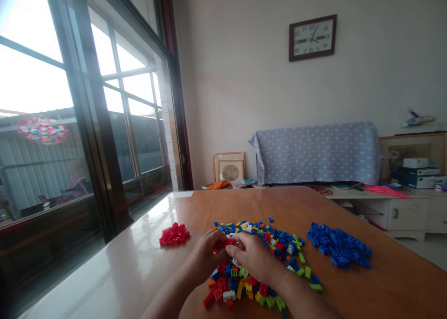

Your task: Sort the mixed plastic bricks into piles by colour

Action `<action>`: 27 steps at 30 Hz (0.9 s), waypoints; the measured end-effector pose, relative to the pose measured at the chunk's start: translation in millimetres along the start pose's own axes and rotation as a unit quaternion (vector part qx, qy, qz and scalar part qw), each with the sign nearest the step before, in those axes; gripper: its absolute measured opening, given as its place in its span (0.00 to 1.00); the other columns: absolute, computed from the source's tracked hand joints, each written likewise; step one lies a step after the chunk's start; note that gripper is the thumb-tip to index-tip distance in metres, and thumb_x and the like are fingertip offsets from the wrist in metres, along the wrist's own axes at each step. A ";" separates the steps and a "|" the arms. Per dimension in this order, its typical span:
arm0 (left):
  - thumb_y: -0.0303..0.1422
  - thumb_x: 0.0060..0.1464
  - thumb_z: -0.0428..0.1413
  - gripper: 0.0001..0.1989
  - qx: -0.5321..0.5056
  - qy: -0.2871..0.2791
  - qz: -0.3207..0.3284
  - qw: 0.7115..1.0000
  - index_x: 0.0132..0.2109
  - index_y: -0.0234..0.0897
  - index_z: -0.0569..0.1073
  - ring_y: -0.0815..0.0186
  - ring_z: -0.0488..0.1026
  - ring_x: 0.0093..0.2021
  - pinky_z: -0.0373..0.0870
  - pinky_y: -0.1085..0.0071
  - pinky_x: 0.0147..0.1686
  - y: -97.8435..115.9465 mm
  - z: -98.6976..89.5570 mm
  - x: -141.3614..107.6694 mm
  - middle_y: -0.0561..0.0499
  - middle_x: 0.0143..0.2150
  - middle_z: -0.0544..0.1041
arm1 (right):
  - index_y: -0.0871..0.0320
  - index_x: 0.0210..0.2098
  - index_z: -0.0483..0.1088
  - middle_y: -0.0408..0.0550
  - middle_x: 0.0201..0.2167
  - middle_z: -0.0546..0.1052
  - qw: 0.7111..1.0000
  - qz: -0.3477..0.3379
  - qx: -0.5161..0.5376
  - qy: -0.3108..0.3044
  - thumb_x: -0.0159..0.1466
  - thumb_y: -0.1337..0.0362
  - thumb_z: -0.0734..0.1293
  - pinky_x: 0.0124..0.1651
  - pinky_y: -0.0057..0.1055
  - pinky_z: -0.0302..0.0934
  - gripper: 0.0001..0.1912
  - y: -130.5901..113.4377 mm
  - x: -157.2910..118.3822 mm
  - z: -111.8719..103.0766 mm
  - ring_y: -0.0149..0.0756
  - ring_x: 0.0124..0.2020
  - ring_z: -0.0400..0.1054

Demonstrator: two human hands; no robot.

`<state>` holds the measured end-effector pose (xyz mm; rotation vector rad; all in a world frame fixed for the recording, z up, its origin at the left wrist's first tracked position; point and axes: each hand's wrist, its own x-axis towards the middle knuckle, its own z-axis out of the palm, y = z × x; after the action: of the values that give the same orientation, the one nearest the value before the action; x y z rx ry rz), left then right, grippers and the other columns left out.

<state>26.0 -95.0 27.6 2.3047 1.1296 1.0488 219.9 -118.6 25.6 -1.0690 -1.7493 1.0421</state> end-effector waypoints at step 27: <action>0.35 0.46 0.69 0.14 -0.489 0.376 -0.325 0.717 0.32 0.33 0.73 0.76 0.63 0.19 0.56 0.80 0.19 -109.9 -16.3 18.8 0.56 0.23 0.70 | 0.56 0.51 0.70 0.49 0.39 0.81 0.974 -0.004 -0.104 0.201 0.66 0.48 0.62 0.45 0.36 0.67 0.22 62.0 6.0 -33.0 0.43 0.41 0.75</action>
<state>-35.7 -12.8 -18.7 0.5455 1.0638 1.7166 263.9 -87.0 -19.6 -1.2997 -1.5484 0.5921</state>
